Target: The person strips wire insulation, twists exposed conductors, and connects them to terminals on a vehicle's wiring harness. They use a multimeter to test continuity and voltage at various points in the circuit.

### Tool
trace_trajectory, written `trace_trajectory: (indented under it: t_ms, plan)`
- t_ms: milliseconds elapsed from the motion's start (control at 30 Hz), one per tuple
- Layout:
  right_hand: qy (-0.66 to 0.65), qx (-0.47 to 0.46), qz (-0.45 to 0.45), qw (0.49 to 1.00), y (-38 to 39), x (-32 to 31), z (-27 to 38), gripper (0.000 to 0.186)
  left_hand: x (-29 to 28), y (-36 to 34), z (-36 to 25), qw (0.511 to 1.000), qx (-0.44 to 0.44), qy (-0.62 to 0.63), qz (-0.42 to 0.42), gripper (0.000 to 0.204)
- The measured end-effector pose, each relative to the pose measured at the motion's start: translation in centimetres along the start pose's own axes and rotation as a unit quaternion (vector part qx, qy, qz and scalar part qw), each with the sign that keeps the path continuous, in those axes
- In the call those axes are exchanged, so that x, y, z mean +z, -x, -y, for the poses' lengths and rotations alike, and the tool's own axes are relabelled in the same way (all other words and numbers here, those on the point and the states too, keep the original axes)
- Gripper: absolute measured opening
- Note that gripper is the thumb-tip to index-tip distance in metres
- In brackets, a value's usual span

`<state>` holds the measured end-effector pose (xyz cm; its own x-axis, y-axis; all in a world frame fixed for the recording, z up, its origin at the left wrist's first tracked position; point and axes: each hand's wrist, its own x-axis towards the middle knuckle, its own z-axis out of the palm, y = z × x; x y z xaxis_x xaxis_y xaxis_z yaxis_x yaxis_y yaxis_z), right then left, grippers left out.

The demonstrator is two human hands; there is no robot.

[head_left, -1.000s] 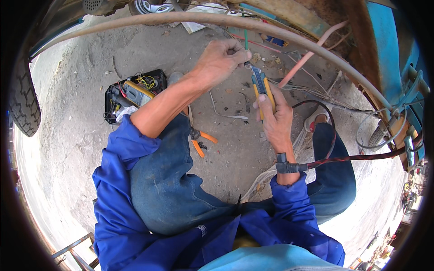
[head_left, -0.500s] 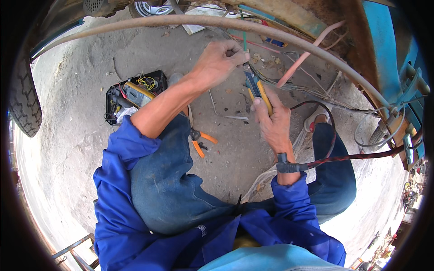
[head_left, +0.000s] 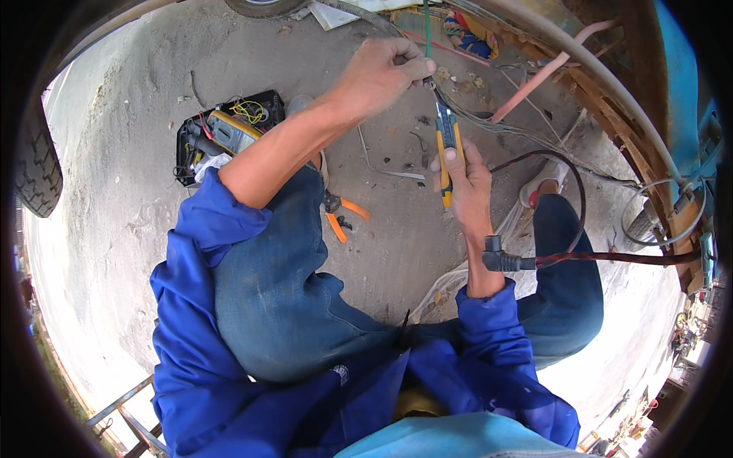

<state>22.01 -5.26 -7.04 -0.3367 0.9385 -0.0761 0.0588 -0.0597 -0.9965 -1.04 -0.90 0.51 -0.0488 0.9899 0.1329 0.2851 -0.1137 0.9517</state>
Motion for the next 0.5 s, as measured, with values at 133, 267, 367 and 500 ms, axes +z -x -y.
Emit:
trace_trajectory:
  t_ms: [133, 267, 367, 500]
  plan:
    - [-0.062, 0.071, 0.036, 0.995, -0.5, -1.4, -4.2, 0.031, 0.3, 0.3, 0.2, 1.000, 0.009, 0.007, -0.006, 0.026]
    - [-0.051, 0.140, 0.040, 0.988, -0.3, -1.7, -9.5, 0.026, 0.4, 0.5, 0.2, 1.000, 0.010, 0.010, -0.013, 0.027]
    - [-0.012, 0.190, 0.044, 0.981, 0.7, -0.4, -13.3, 0.025, 0.3, 0.4, 0.3, 1.000, -0.008, 0.010, -0.012, 0.026]
    - [0.030, 0.219, 0.063, 0.973, 2.5, 1.6, -16.8, 0.034, 0.5, 0.4, 0.4, 1.000, -0.009, 0.009, -0.015, 0.026]
